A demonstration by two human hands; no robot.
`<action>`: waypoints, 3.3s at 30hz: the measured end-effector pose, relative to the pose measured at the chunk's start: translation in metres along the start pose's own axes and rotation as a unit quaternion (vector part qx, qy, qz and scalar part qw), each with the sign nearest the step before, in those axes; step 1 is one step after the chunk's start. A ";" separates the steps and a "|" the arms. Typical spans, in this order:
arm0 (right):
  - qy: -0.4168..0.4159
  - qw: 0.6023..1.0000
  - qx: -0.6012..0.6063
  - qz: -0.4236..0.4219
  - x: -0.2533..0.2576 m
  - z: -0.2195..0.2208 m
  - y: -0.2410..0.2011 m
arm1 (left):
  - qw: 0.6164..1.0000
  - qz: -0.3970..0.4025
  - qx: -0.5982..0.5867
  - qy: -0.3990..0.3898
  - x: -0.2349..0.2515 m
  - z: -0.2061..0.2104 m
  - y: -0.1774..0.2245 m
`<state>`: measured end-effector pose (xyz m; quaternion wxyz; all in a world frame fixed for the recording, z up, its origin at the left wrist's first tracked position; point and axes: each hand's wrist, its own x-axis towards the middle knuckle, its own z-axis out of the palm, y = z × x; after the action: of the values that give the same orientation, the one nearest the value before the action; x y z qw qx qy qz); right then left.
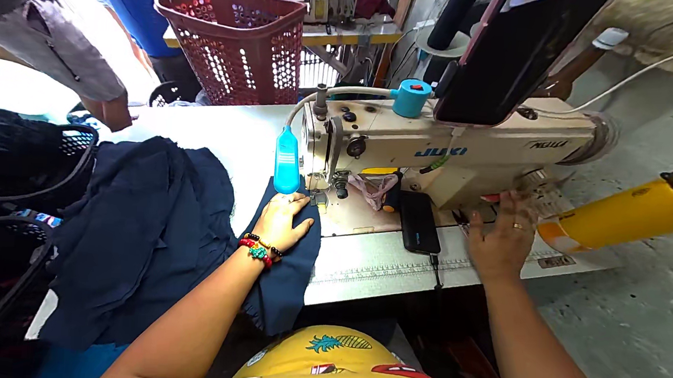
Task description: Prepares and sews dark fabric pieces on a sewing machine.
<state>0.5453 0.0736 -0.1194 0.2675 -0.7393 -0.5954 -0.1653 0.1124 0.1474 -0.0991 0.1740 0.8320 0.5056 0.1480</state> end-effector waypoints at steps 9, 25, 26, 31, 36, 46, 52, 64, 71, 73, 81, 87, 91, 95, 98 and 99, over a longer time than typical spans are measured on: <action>-0.002 0.999 -0.049 0.003 -0.002 -0.005 -0.006 | 1.000 0.015 0.004 0.015 0.001 0.000 -0.001; 0.046 0.999 0.019 -0.002 -0.001 -0.016 -0.018 | 1.000 0.010 0.005 0.008 0.004 -0.001 -0.001; 0.061 0.997 0.044 -0.002 -0.001 -0.024 -0.032 | 1.000 0.007 0.004 0.007 0.004 -0.001 -0.001; -0.034 0.964 0.237 -0.113 -0.036 -0.035 -0.133 | 1.000 0.018 0.000 0.003 0.004 -0.003 0.000; -0.184 0.874 0.328 -0.307 -0.087 -0.021 -0.203 | 0.999 0.040 0.020 0.007 -0.020 -0.022 0.005; -0.202 0.830 0.306 -0.421 -0.109 -0.024 -0.216 | 0.983 -0.068 0.170 0.024 -0.116 -0.060 -0.078; -0.189 0.840 0.309 -0.405 -0.115 -0.025 -0.218 | 0.986 0.004 0.141 0.088 -0.090 -0.066 -0.066; -0.221 0.822 0.331 -0.406 -0.111 -0.027 -0.221 | 0.995 -0.073 -0.009 -0.074 -0.036 -0.005 0.023; -0.227 0.818 0.331 -0.411 -0.105 -0.025 -0.218 | 0.993 -0.062 0.025 -0.099 -0.039 -0.005 0.019; -0.229 0.820 0.331 -0.408 -0.105 -0.024 -0.217 | 0.994 -0.059 0.024 -0.092 -0.039 -0.004 0.019; -0.255 0.817 0.335 -0.395 -0.093 -0.024 -0.216 | 0.994 -0.071 0.015 -0.082 -0.033 -0.004 0.023; -0.267 0.810 0.344 -0.393 -0.081 -0.018 -0.215 | 0.995 -0.072 0.019 -0.072 -0.028 -0.003 0.022; -0.277 0.809 0.341 -0.391 -0.074 -0.014 -0.217 | 0.995 -0.076 0.022 -0.060 -0.023 -0.003 0.020; -0.295 0.815 0.325 -0.378 -0.065 -0.011 -0.220 | 0.996 -0.074 0.026 -0.049 -0.017 -0.002 0.017; -0.294 0.820 0.324 -0.369 -0.058 -0.005 -0.223 | 0.995 -0.080 0.032 -0.045 -0.012 -0.002 0.015; -0.291 0.821 0.328 -0.366 -0.056 -0.001 -0.224 | 0.995 -0.079 0.032 -0.042 -0.010 -0.003 0.014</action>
<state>0.3154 0.0615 -0.1053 0.2285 -0.3495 -0.8913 0.1770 0.1182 0.1328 -0.0911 0.1795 0.7999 0.5667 0.0827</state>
